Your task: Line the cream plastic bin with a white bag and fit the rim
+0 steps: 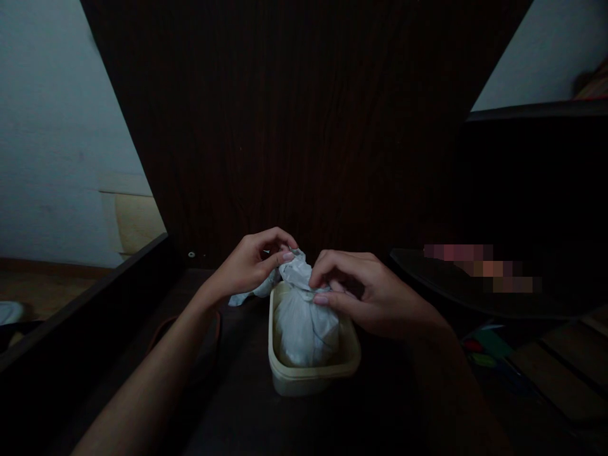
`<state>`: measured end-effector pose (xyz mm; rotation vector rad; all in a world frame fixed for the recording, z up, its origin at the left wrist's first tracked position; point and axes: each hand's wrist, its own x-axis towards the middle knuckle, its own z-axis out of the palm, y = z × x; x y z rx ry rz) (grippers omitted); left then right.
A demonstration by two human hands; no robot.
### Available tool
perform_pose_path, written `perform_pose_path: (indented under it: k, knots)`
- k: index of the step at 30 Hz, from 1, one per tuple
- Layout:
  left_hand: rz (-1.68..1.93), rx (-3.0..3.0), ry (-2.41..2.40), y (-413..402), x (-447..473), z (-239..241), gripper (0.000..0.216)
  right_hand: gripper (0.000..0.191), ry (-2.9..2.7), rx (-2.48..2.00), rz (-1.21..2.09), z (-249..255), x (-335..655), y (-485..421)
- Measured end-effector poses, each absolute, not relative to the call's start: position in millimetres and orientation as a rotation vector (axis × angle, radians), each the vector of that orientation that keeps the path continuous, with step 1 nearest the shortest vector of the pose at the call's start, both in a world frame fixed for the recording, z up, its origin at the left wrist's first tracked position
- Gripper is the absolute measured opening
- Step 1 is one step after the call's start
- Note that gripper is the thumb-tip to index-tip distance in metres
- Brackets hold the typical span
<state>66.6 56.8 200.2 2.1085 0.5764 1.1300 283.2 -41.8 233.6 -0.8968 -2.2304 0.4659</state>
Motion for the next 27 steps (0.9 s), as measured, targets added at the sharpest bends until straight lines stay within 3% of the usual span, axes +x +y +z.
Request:
perform_pose_path:
  k: [4,11,14,16,21,27]
  knots:
    - [1.139,1.963,0.568,59.4,67.7,197.4,0.016,0.016,-2.128,-0.861,0.548,237.3,296.8,-43.9]
    - [1.137,1.826,0.556,45.7,74.9,204.4,0.025,0.031,-2.248,-1.391,0.062,235.9,272.5,-47.8]
    - [1.15,1.865,0.556,42.9,76.7,205.6,0.024,0.018,-2.329,-1.419,0.024,229.7,266.5,-43.9]
    - [1.138,1.963,0.56,43.3,76.6,205.3,0.019,0.008,-2.404,-1.331,0.09,228.6,269.8,-40.5]
    - [1.115,2.243,0.584,45.7,74.4,204.7,0.013,0.023,-2.445,-0.95,0.304,238.9,291.8,-40.9]
    - [1.15,2.271,0.588,45.3,72.2,205.9,0.013,0.022,-2.28,-0.629,0.574,247.5,314.5,-48.6]
